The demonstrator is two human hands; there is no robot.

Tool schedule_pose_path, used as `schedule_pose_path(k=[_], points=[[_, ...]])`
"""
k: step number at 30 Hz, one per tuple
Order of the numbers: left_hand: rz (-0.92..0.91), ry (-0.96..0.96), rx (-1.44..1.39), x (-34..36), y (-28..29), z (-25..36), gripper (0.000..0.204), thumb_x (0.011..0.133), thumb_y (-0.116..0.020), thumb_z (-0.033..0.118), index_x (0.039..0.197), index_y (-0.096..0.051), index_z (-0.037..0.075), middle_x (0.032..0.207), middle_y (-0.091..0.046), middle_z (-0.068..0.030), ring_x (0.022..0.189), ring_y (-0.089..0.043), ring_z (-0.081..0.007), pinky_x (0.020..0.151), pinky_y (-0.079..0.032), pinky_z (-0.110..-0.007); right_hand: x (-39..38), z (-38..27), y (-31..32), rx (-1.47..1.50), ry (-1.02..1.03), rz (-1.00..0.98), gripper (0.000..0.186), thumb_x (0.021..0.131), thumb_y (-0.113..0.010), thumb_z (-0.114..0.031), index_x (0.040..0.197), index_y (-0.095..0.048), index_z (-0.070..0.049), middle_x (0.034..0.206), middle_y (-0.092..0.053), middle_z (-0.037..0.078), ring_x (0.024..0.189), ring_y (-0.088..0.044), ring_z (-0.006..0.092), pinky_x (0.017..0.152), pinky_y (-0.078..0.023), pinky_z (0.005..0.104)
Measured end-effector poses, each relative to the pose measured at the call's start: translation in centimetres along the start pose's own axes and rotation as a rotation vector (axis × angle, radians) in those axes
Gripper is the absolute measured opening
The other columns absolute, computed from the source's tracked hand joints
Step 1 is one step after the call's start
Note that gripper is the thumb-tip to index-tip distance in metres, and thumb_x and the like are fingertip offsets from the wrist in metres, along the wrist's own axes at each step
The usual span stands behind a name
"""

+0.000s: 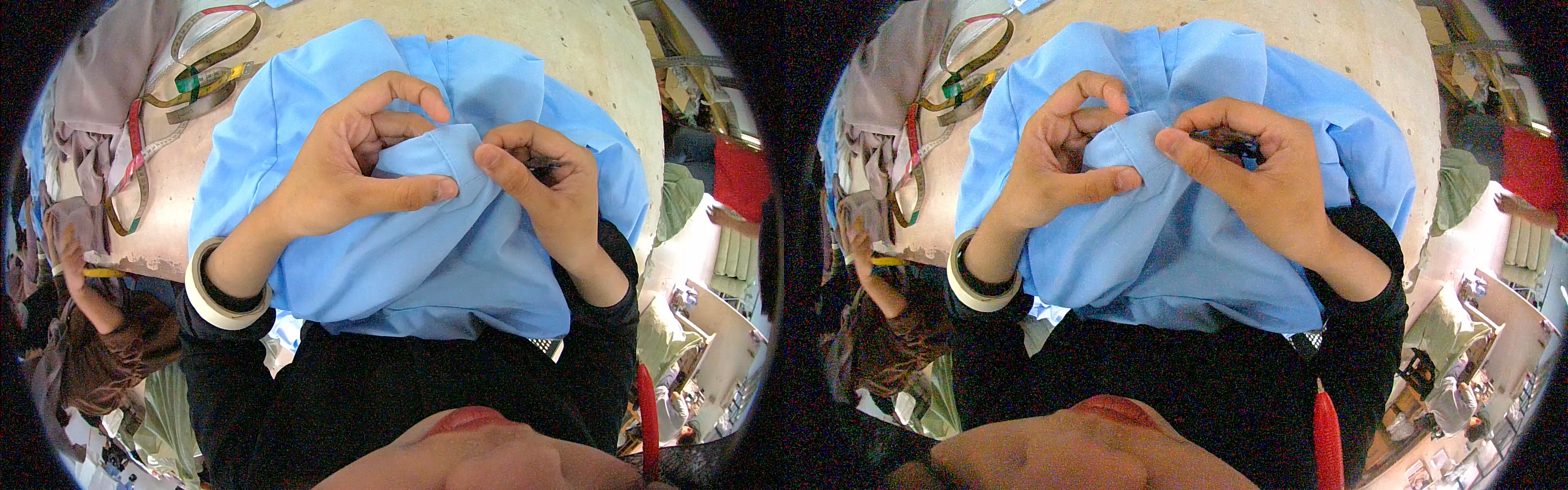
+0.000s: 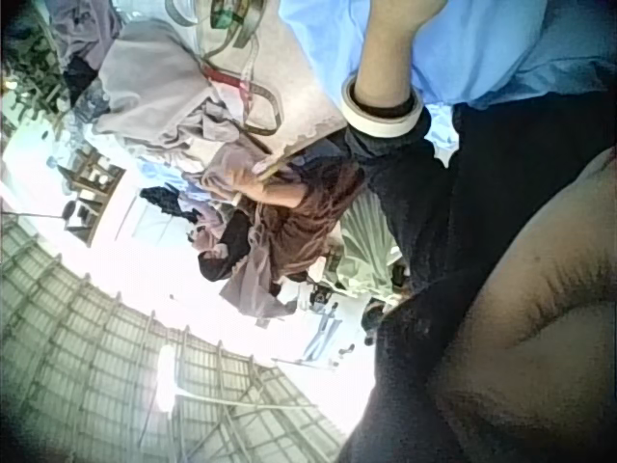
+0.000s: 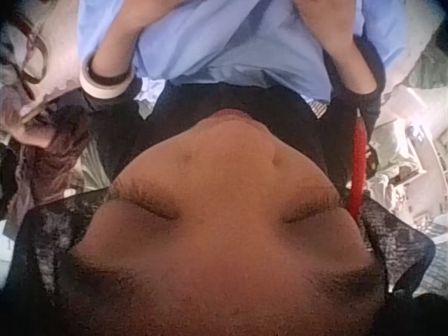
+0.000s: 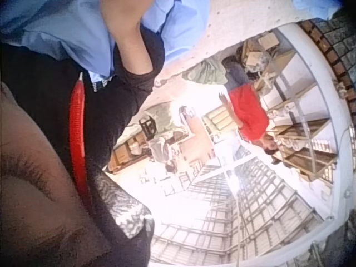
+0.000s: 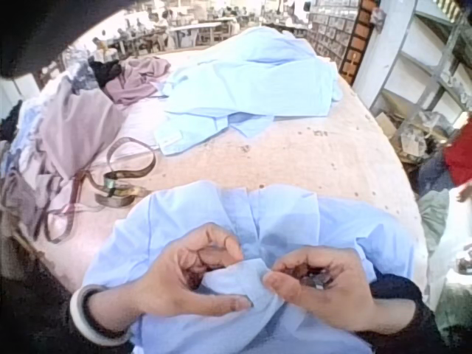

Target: The person measures a light blue garment with a measuring tape, then uses scissors to trim threads and fabric edges. They fold and align sections of the garment, apply adhesive tape to secure seams, and continue trimming and adjusting the fabric.

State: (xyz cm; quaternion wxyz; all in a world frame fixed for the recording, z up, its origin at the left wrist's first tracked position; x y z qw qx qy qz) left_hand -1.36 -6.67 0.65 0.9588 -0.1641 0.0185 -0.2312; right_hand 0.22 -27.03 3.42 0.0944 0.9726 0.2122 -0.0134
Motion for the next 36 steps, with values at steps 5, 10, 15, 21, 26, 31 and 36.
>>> schedule_pose_path(k=[5, 10, 15, 21, 26, 31, 36], points=[[0.007, -0.009, 0.023, 0.2, -0.1, -0.1, 0.046, 0.081, -0.073, -0.005, 0.120, -0.050, 0.004, 0.107, -0.068, -0.0108, 0.097, -0.063, -0.0116, 0.086, -0.049, -0.025, 0.2, 0.5, -0.1, -0.026, 0.040, 0.043, 0.020, 0.088, -0.073, -0.016, 0.100, -0.067, -0.001, 0.079, -0.063, -0.002, 0.068, -0.051, 0.0017, 0.061, -0.041, 0.0179], [0.183, -0.470, 0.750, 0.6, 0.3, 0.5, 0.026, 0.085, -0.072, 0.007, 0.109, -0.060, 0.005, 0.106, -0.066, -0.0065, 0.101, -0.060, -0.0156, 0.087, -0.047, -0.030, 0.1, 0.5, 0.1, 0.418, 0.049, 0.094, 0.023, 0.094, -0.064, -0.015, 0.112, -0.061, 0.000, 0.082, -0.061, 0.002, 0.065, -0.050, 0.0036, 0.060, -0.042, 0.0188], [0.139, -0.549, 0.760, -0.2, -0.8, 0.7, 0.018, 0.088, -0.070, 0.012, 0.103, -0.063, 0.005, 0.105, -0.065, -0.0058, 0.095, -0.062, -0.0171, 0.083, -0.046, -0.031, -1.6, -0.6, -1.4, -0.159, 0.236, -0.007, 0.023, 0.099, -0.056, -0.022, 0.112, -0.063, -0.004, 0.086, -0.066, 0.005, 0.069, -0.060, 0.0105, 0.063, -0.048, 0.0241], [0.389, -0.479, 0.097, -2.3, -0.8, 3.2, 0.012, 0.102, -0.051, 0.018, 0.101, -0.053, 0.006, 0.082, -0.060, -0.0045, 0.084, -0.064, -0.0215, 0.083, -0.053, -0.037, -2.3, -1.7, -0.5, -0.352, 0.526, 0.017, 0.021, 0.096, -0.060, -0.021, 0.110, -0.066, -0.006, 0.093, -0.068, 0.009, 0.076, -0.063, 0.0161, 0.065, -0.049, 0.0292], [0.829, -0.126, 1.105, -8.8, 10.9, 6.6, 0.028, 0.099, -0.055, 0.026, 0.099, -0.062, -0.001, 0.080, -0.065, -0.0085, 0.072, -0.062, -0.0156, 0.065, -0.048, -0.031, 2.6, -0.7, 6.2, -0.499, 0.440, 0.211, 0.028, 0.098, -0.056, -0.026, 0.112, -0.068, -0.005, 0.098, -0.070, 0.009, 0.076, -0.061, 0.0167, 0.070, -0.049, 0.0283], [0.864, 0.071, 1.377, -11.1, 18.2, 2.7, 0.021, 0.095, -0.058, 0.022, 0.102, -0.065, 0.003, 0.086, -0.070, -0.0157, 0.079, -0.067, -0.0305, 0.069, -0.049, -0.041, 6.4, 3.7, 9.3, -0.973, 0.332, 0.097, 0.041, 0.092, -0.060, -0.039, 0.110, -0.066, -0.003, 0.104, -0.069, 0.017, 0.090, -0.064, 0.0320, 0.081, -0.050, 0.0403], [0.987, 0.056, 1.668, -11.0, 14.2, 3.7, 0.026, 0.090, -0.064, 0.027, 0.110, -0.065, 0.010, 0.114, -0.063, -0.0144, 0.105, -0.060, -0.0353, 0.086, -0.046, -0.046, 5.2, 5.8, 8.6, -0.958, 0.030, -0.120, 0.055, 0.079, -0.073, -0.045, 0.114, -0.065, -0.004, 0.112, -0.066, 0.020, 0.104, -0.063, 0.0373, 0.089, -0.049, 0.0426]])
Point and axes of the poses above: each hand's wrist, its own x-axis towards the middle knuckle, its own y-axis out of the back of the hand, z = x × y, the point moved 2 cm from there along x, towards the middle knuckle
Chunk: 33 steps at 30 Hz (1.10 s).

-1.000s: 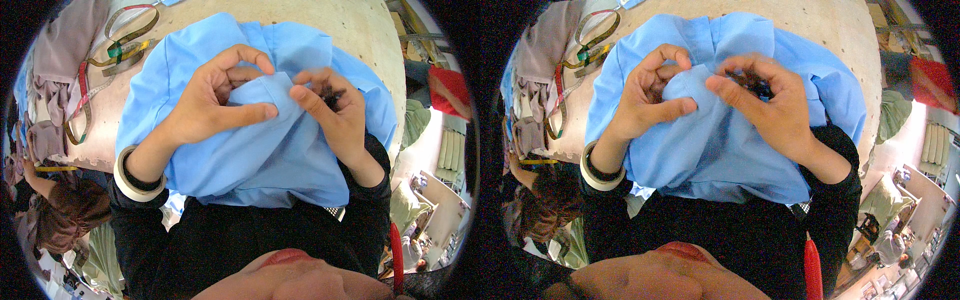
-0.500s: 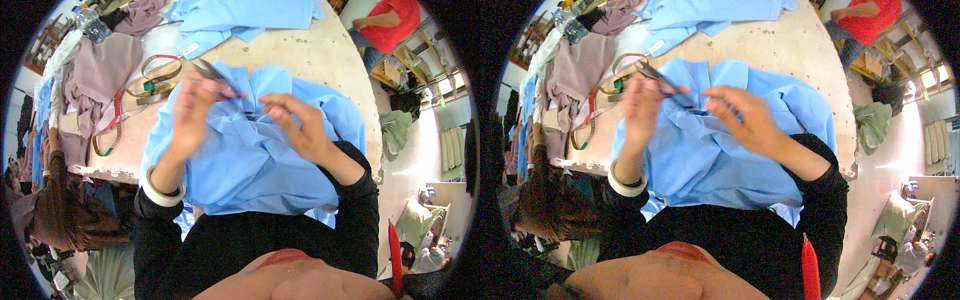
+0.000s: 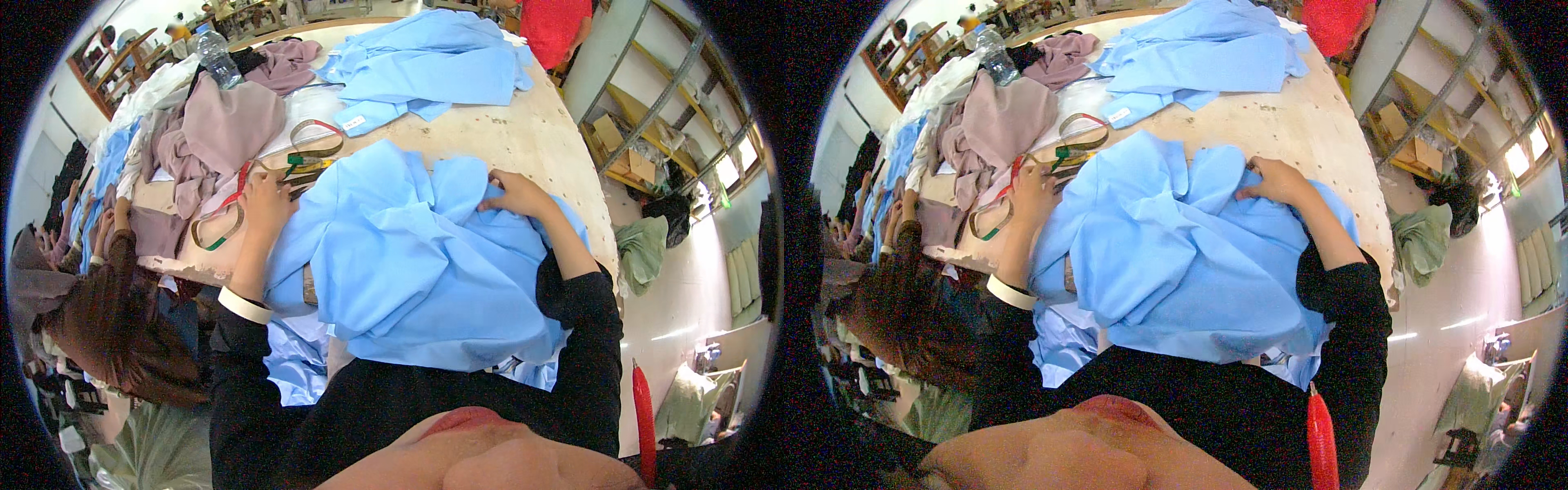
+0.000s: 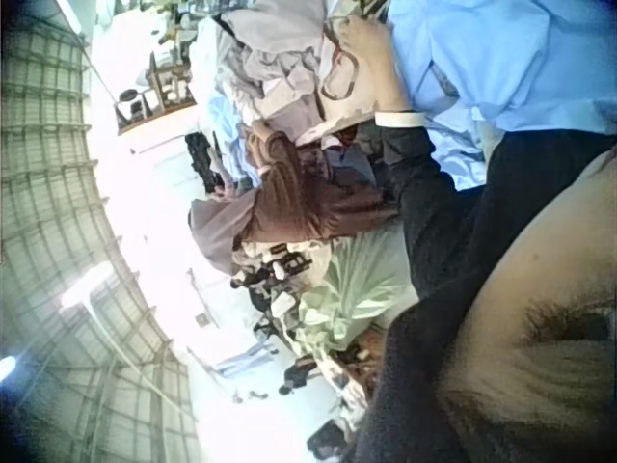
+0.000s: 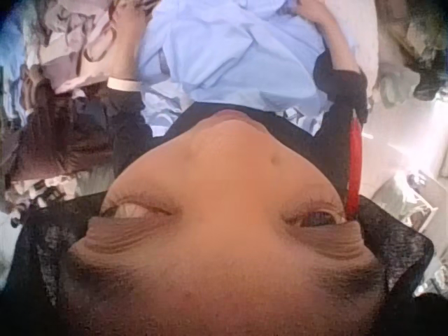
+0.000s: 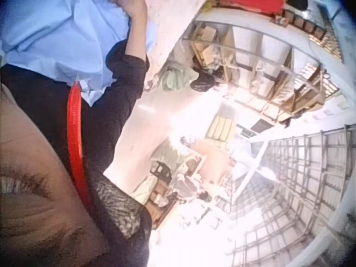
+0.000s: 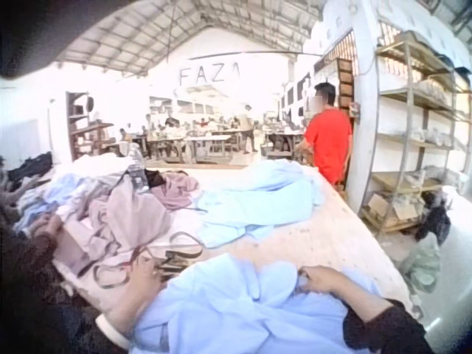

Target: The person measures a light blue garment with a measuring tape, then uses scissors to trim threads and fabric edges. They fold and align sections of the garment, apply adhesive tape to secure seams, and continue trimming and adjusting the fabric.

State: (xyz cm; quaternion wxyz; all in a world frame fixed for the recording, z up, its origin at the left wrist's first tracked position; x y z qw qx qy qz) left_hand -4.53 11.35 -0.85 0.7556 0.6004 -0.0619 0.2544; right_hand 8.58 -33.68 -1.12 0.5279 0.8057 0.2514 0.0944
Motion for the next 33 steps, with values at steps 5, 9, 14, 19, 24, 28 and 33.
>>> schedule_pose_path(k=[5, 9, 14, 19, 24, 28, 33], points=[[0.034, -0.404, -0.361, -2.3, -0.2, 5.8, 0.052, 0.086, -0.071, 0.034, 0.125, -0.052, 0.006, 0.122, -0.058, -0.0193, 0.113, -0.055, -0.0385, 0.095, -0.043, -0.048, -1.4, -2.3, 2.1, -0.159, 0.031, 0.127, 0.054, 0.077, -0.075, -0.038, 0.120, -0.064, -0.008, 0.121, -0.064, 0.016, 0.109, -0.062, 0.0339, 0.092, -0.049, 0.0434], [-0.223, -0.418, -0.407, -3.2, -2.0, 6.4, 0.057, 0.084, -0.073, 0.029, 0.130, -0.046, 0.006, 0.123, -0.057, -0.0225, 0.112, -0.056, -0.0390, 0.095, -0.044, -0.044, -3.8, -3.0, 8.5, -0.226, -0.025, 0.767, 0.036, 0.084, -0.068, -0.028, 0.117, -0.066, -0.014, 0.109, -0.066, 0.016, 0.103, -0.062, 0.0334, 0.089, -0.048, 0.0428], [-0.110, -0.355, -0.464, 0.6, 2.7, 6.9, 0.054, 0.084, -0.073, 0.024, 0.127, -0.046, 0.006, 0.116, -0.061, -0.0252, 0.107, -0.060, -0.0391, 0.090, -0.047, -0.044, -8.5, -2.1, 17.7, -0.197, 0.159, 1.214, 0.030, 0.090, -0.063, -0.023, 0.117, -0.060, -0.010, 0.103, -0.065, 0.020, 0.099, -0.063, 0.0345, 0.087, -0.048, 0.0409], [0.335, -0.360, -0.476, 9.4, 9.7, 9.4, 0.053, 0.082, -0.076, 0.026, 0.126, -0.053, 0.007, 0.113, -0.065, -0.0194, 0.110, -0.061, -0.0342, 0.093, -0.047, -0.042, -8.4, 0.4, 25.5, -0.071, 0.156, 1.080, 0.031, 0.095, -0.057, -0.026, 0.117, -0.060, -0.005, 0.109, -0.066, 0.018, 0.100, -0.063, 0.0276, 0.088, -0.047, 0.0348], [0.566, -0.499, -0.386, 20.4, 16.7, 14.9, 0.042, 0.082, -0.065, 0.015, 0.121, -0.056, 0.001, 0.118, -0.060, -0.0263, 0.111, -0.057, -0.0411, 0.095, -0.045, -0.048, -7.2, -2.8, 34.5, -0.601, 0.146, 1.411, 0.039, 0.094, -0.056, -0.038, 0.124, -0.061, -0.013, 0.103, -0.067, 0.017, 0.095, -0.063, 0.0261, 0.087, -0.047, 0.0370], [1.059, -0.527, -0.461, 24.0, 23.8, 18.8, 0.032, 0.078, -0.061, 0.006, 0.109, -0.063, -0.002, 0.101, -0.066, -0.0246, 0.101, -0.060, -0.0429, 0.090, -0.048, -0.047, -12.5, -5.8, 40.6, -0.102, 0.342, 1.486, 0.045, 0.082, -0.046, 0.003, 0.125, -0.042, 0.015, 0.123, -0.056, 0.033, 0.112, -0.057, 0.0400, 0.102, -0.042, 0.0427], [0.712, -0.586, -0.504, 20.5, 17.7, 14.4, 0.032, 0.078, -0.063, 0.005, 0.110, -0.064, 0.003, 0.107, -0.066, -0.0210, 0.104, -0.061, -0.0393, 0.090, -0.048, -0.044, -17.4, -4.2, 32.6, 0.018, 0.103, 1.354, 0.033, 0.095, -0.051, -0.018, 0.122, -0.063, -0.006, 0.101, -0.070, 0.009, 0.090, -0.064, 0.0181, 0.081, -0.049, 0.0311]])
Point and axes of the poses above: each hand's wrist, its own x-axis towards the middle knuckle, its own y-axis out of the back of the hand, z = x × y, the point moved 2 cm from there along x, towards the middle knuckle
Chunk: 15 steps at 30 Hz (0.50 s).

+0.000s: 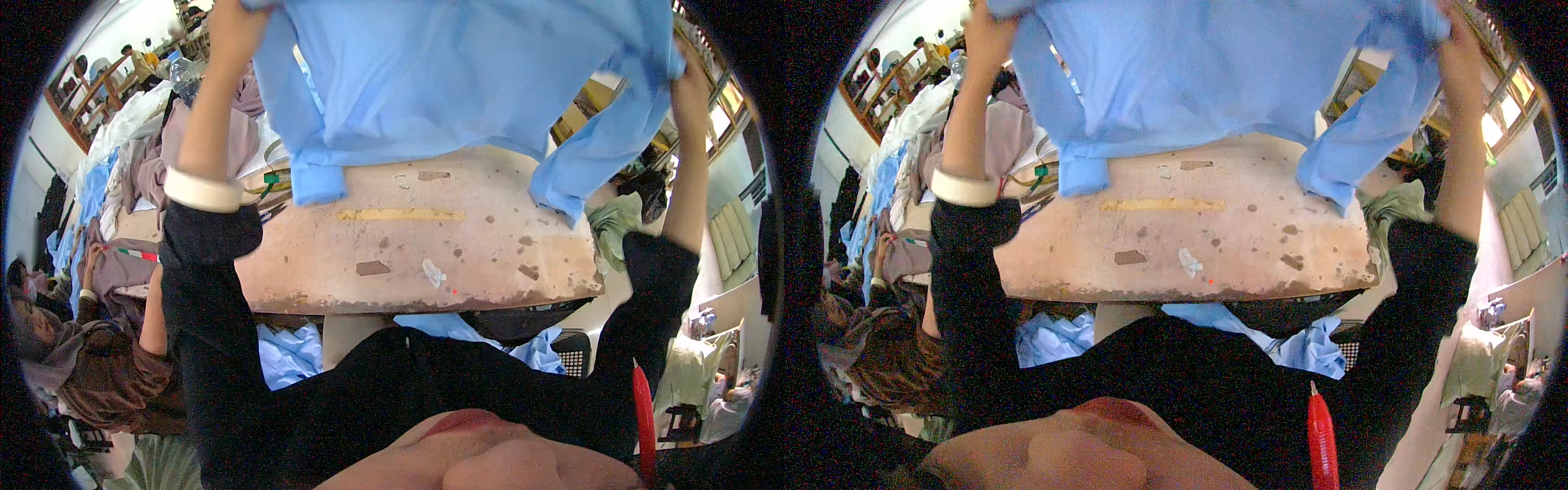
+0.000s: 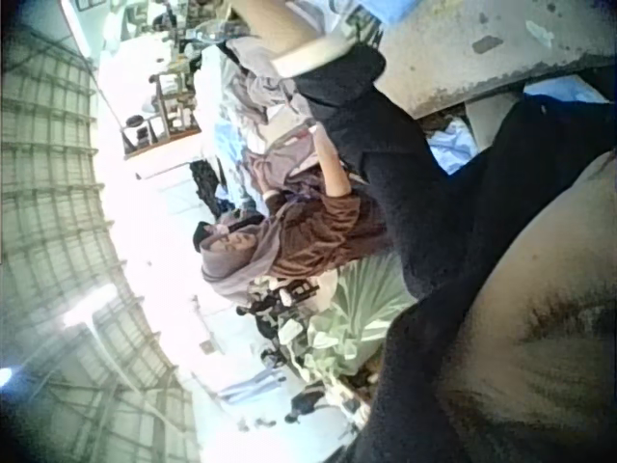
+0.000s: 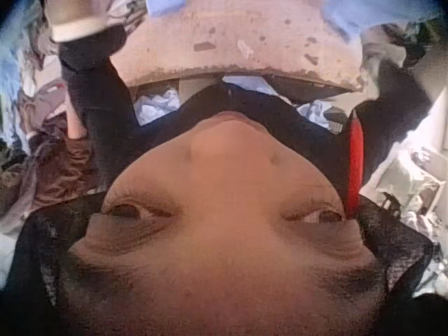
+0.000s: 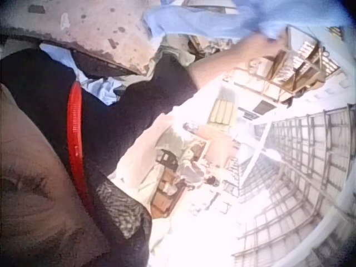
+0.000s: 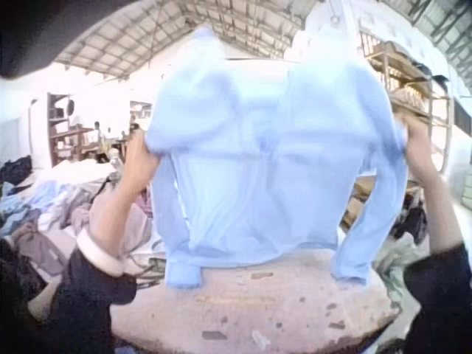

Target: The person measures a light blue garment with a measuring tape, then uses scissors to trim threads and fabric edges. They fold and align sections of the garment, apply adhesive tape to secure seams, and continue trimming and adjusting the fabric.

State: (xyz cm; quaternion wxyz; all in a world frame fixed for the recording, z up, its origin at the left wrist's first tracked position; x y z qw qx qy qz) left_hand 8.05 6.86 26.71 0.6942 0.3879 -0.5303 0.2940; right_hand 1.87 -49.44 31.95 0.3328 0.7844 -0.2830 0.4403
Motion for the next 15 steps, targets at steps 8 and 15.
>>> schedule_pose_path(k=[8, 15], points=[[-0.874, 0.186, 0.005, -27.4, 4.2, 1.1, 0.027, 0.076, -0.056, -0.005, 0.096, -0.063, 0.011, 0.102, -0.058, -0.0180, 0.104, -0.055, -0.0361, 0.082, -0.045, -0.044, -28.1, 4.0, -5.9, 0.047, 0.301, -1.345, 0.017, 0.078, -0.066, -0.010, 0.095, -0.067, -0.009, 0.101, -0.068, 0.007, 0.102, -0.062, 0.0209, 0.092, -0.044, 0.0368], [-0.820, 0.990, 0.296, -33.7, 7.0, 13.8, 0.046, 0.088, -0.064, 0.038, 0.098, -0.055, -0.006, 0.099, -0.056, -0.0255, 0.095, -0.054, -0.0440, 0.083, -0.044, -0.049, -18.0, -1.6, -21.4, 0.364, 0.415, -1.169, 0.026, 0.094, -0.061, -0.031, 0.098, -0.067, -0.006, 0.084, -0.068, 0.005, 0.080, -0.062, 0.0151, 0.073, -0.048, 0.0312]])
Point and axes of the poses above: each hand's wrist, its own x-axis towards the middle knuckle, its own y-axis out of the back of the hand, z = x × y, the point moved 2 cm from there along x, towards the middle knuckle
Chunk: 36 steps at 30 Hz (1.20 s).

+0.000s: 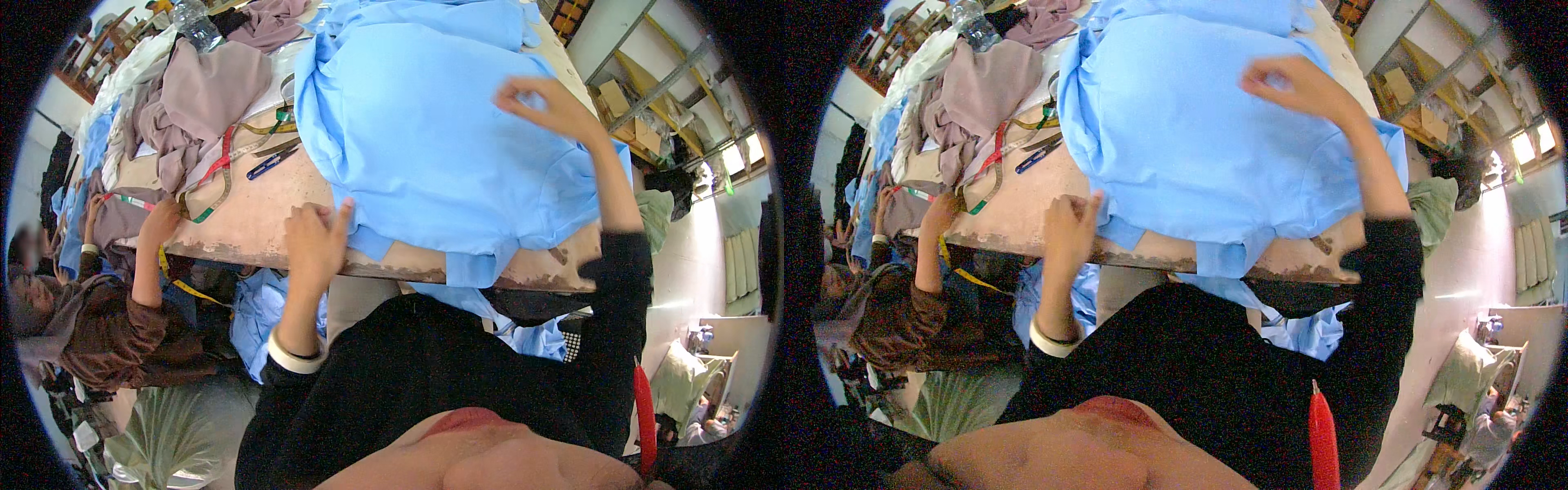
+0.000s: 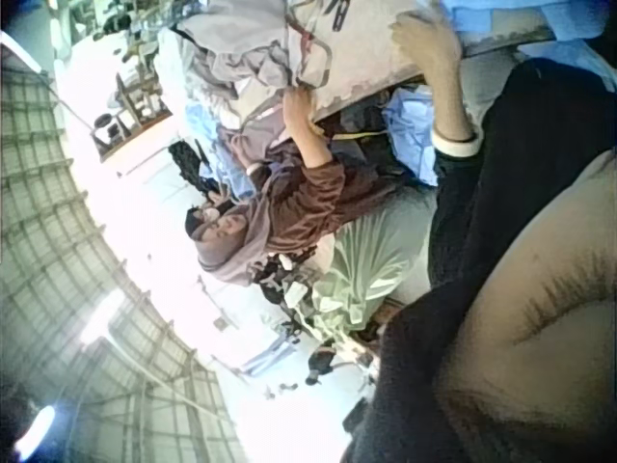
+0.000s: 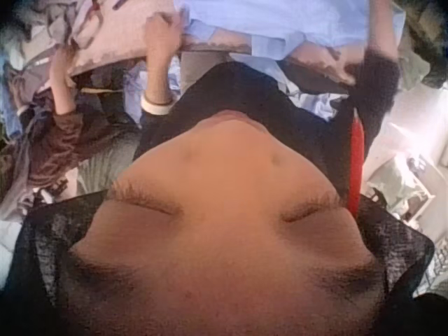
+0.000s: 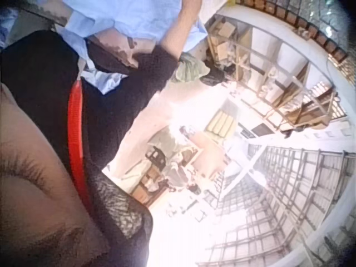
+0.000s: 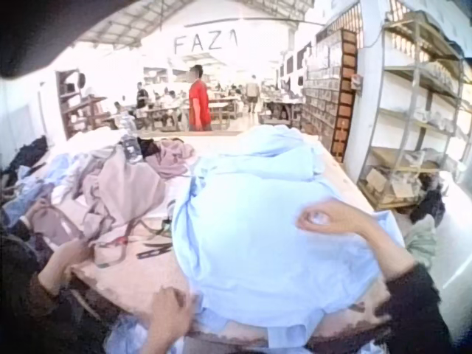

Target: The person measures a light blue garment with a measuring tape, then uses scissors to trim threads and fabric edges. They fold and align sections of the garment, apply adhesive tape to secure seams, and continue trimming and adjusting the fabric.

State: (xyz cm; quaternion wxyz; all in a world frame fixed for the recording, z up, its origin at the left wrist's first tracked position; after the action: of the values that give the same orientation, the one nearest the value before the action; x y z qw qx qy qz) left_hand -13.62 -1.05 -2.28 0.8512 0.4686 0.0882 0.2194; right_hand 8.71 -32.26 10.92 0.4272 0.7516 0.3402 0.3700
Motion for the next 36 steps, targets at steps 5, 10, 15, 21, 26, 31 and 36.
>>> schedule_pose_path(k=[5, 10, 15, 21, 26, 31, 36], points=[[0.142, -0.218, -0.141, -2.8, -3.1, 2.9, 0.037, 0.085, -0.067, 0.026, 0.098, -0.054, -0.006, 0.096, -0.055, -0.0267, 0.095, -0.052, -0.0433, 0.083, -0.043, -0.050, 22.3, -0.6, -10.5, 0.381, 0.302, 0.102, 0.027, 0.091, -0.058, -0.008, 0.118, -0.063, -0.006, 0.116, -0.067, 0.009, 0.108, -0.062, 0.0190, 0.094, -0.049, 0.0345], [-0.014, 0.007, -0.396, -2.3, -1.2, 1.6, 0.029, 0.083, -0.065, 0.012, 0.104, -0.054, -0.004, 0.100, -0.058, -0.0281, 0.097, -0.056, -0.0437, 0.086, -0.043, -0.050, 30.9, -0.4, -20.5, -0.272, 0.267, -0.039, 0.035, 0.080, -0.057, -0.004, 0.112, -0.067, -0.012, 0.115, -0.067, 0.013, 0.108, -0.063, 0.0357, 0.093, -0.050, 0.0454], [0.649, -0.240, -0.111, 1.3, 5.1, -1.1, 0.015, 0.080, -0.061, 0.001, 0.094, -0.059, -0.002, 0.091, -0.060, -0.0175, 0.085, -0.057, -0.0353, 0.077, -0.046, -0.042, 22.8, -2.5, -6.7, -0.105, 0.264, 0.543, 0.033, 0.075, -0.058, -0.004, 0.106, -0.069, -0.008, 0.103, -0.069, 0.013, 0.099, -0.065, 0.0311, 0.086, -0.051, 0.0412], [0.291, -0.706, -0.166, -1.7, 2.1, -0.4, 0.026, 0.073, -0.066, -0.005, 0.097, -0.063, 0.005, 0.102, -0.063, -0.0115, 0.095, -0.059, -0.0296, 0.085, -0.045, -0.039, -4.4, -0.6, 0.4, -0.435, 0.045, 0.563, 0.034, 0.076, -0.059, 0.000, 0.109, -0.066, -0.003, 0.101, -0.067, 0.010, 0.099, -0.062, 0.0214, 0.085, -0.049, 0.0310], [0.049, -0.592, -0.204, -3.5, 0.7, -0.9, 0.029, 0.078, -0.069, 0.002, 0.107, -0.065, 0.007, 0.107, -0.064, -0.0110, 0.102, -0.059, -0.0286, 0.089, -0.045, -0.039, -15.1, -7.7, -7.8, -0.268, -0.613, 0.437, 0.019, 0.089, -0.060, -0.006, 0.106, -0.069, -0.005, 0.109, -0.070, 0.012, 0.103, -0.065, 0.0263, 0.088, -0.051, 0.0375], [0.104, -0.646, -0.034, -4.0, 1.0, -0.9, 0.019, 0.084, -0.068, 0.013, 0.103, -0.067, 0.012, 0.104, -0.066, -0.0025, 0.102, -0.059, -0.0220, 0.094, -0.034, -0.036, -11.8, -17.4, -14.7, 0.028, -0.242, 0.468, 0.018, 0.082, -0.071, -0.011, 0.100, -0.069, -0.010, 0.099, -0.069, 0.006, 0.078, -0.066, 0.0209, 0.065, -0.053, 0.0318], [0.148, -0.569, 0.099, -4.6, 2.4, 0.7, 0.021, 0.082, -0.068, 0.014, 0.103, -0.065, 0.012, 0.112, -0.065, -0.0045, 0.110, -0.057, -0.0231, 0.100, -0.030, -0.041, -7.9, -18.7, -20.8, 0.050, -0.137, 0.325, 0.028, 0.079, -0.074, -0.027, 0.102, -0.067, -0.011, 0.101, -0.065, 0.005, 0.084, -0.063, 0.0236, 0.068, -0.053, 0.0340]])
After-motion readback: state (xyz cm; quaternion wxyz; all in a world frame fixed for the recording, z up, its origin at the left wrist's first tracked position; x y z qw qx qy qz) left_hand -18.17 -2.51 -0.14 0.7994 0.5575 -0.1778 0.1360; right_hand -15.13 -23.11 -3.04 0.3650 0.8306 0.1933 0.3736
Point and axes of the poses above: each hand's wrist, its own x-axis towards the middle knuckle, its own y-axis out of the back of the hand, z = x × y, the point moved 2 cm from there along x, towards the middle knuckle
